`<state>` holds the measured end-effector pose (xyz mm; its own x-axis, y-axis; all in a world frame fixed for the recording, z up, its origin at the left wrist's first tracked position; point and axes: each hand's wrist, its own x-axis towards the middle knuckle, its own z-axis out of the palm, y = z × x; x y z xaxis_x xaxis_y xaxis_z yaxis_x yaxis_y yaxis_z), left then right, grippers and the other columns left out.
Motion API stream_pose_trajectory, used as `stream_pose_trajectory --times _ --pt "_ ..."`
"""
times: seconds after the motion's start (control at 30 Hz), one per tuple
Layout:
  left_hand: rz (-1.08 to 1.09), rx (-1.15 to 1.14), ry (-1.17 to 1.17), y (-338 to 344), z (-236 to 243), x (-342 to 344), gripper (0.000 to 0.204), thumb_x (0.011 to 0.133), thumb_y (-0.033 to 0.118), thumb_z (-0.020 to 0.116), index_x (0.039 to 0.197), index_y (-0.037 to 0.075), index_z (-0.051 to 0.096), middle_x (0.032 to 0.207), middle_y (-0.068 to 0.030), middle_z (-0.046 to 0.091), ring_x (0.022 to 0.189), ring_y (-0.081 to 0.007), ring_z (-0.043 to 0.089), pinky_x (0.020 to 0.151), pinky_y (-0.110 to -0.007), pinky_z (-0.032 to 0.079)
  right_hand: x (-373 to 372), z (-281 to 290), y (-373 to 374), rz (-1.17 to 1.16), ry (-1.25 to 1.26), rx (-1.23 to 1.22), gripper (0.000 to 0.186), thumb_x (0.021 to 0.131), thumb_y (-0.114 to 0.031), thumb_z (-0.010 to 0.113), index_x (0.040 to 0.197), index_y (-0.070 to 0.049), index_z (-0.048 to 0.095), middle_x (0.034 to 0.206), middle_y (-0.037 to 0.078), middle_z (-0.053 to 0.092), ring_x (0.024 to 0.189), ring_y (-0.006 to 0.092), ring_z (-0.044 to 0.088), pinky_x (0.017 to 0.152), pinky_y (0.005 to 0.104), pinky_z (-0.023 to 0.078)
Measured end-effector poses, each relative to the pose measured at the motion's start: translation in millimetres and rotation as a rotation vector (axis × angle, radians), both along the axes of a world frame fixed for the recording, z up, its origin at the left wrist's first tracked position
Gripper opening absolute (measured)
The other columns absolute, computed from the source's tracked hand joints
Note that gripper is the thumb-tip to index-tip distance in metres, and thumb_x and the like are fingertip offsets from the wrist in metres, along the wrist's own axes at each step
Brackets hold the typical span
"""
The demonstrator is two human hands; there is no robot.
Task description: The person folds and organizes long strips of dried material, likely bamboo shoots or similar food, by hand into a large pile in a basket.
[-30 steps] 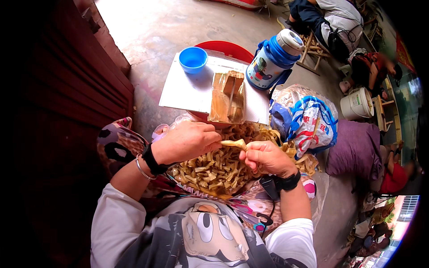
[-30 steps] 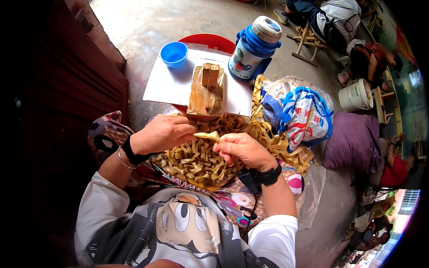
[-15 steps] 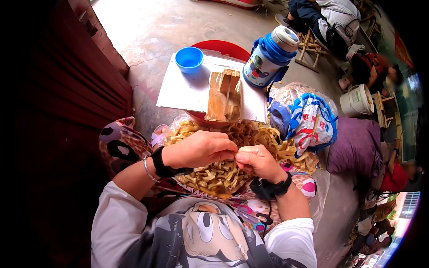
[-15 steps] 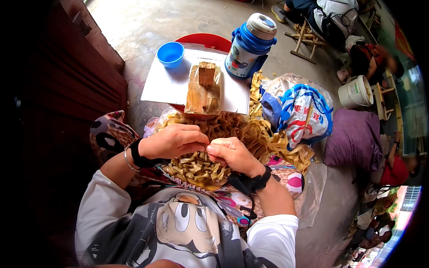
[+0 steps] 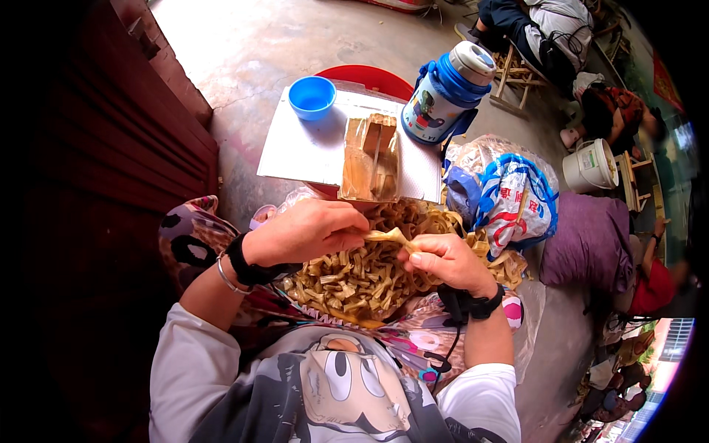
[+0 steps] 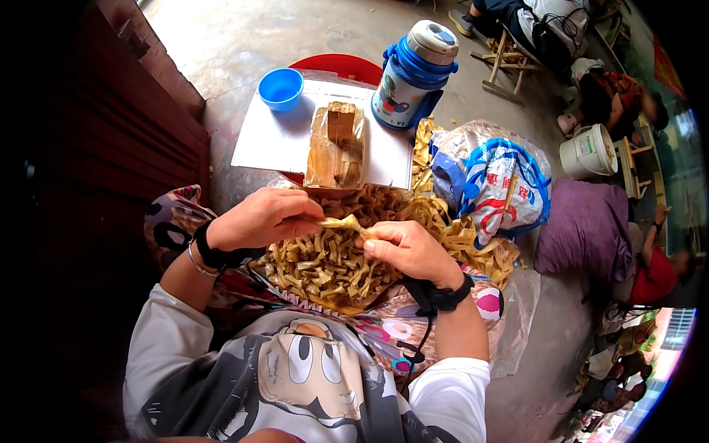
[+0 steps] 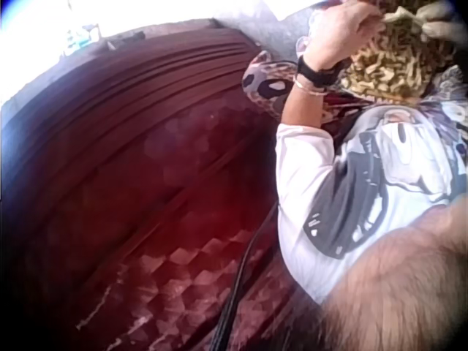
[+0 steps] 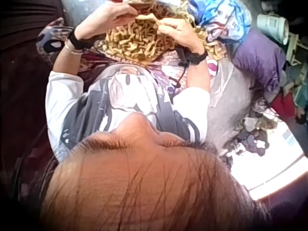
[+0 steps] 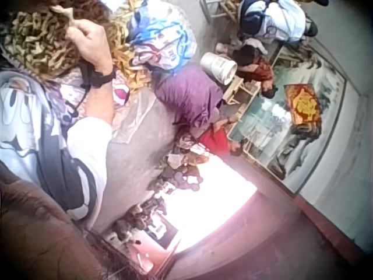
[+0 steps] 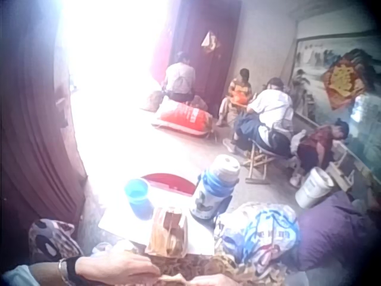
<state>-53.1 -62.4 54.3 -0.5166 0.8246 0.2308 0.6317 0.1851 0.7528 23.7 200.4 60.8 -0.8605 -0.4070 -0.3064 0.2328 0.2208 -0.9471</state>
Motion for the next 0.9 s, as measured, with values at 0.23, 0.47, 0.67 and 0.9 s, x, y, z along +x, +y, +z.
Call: stream_pose_trajectory --times 0.23,0.47,0.67,0.9 --pt "0.003 -0.024 -0.224 4 1 5 0.032 0.079 0.013 0.07 0.107 0.003 0.057 0.08 -0.0099 0.062 0.073 -0.0233 0.063 0.064 -0.032 0.048 -2 -7 -26 -0.049 -0.007 -0.034 0.021 0.091 -0.014 0.059 0.107 0.0 0.06 0.083 -0.003 0.059 0.076 0.0035 0.052 0.069 0.0194 0.044" --pt "0.043 0.101 -0.614 -2 -4 1 0.03 0.085 0.021 0.068 0.104 0.003 0.054 0.091 -0.0057 0.062 0.081 -0.0115 0.058 0.07 -0.024 0.046 -6 -18 -24 -0.22 0.049 -0.185 0.021 0.087 -0.011 0.065 0.103 -0.003 0.053 0.086 -0.003 0.056 0.077 0.0031 0.052 0.069 0.0179 0.044" --pt "0.056 0.169 -0.344 1 -4 -2 0.015 0.087 0.016 0.066 0.093 0.004 0.058 0.079 -0.0021 0.06 0.071 -0.0098 0.056 0.064 -0.023 0.046 -8 -12 -27 -0.239 0.031 -0.216 0.016 0.087 -0.01 0.064 0.097 -0.002 0.054 0.084 0.0 0.059 0.075 0.0048 0.055 0.069 0.0195 0.046" --pt "0.248 0.154 -0.212 9 -6 -14 0.01 0.086 0.008 0.064 0.093 0.003 0.058 0.077 -0.004 0.06 0.067 -0.0101 0.057 0.06 -0.024 0.046 -35 -11 -25 -0.245 0.201 -0.159 0.012 0.09 -0.01 0.059 0.097 -0.001 0.056 0.082 0.0 0.059 0.076 0.006 0.055 0.069 0.0205 0.046"
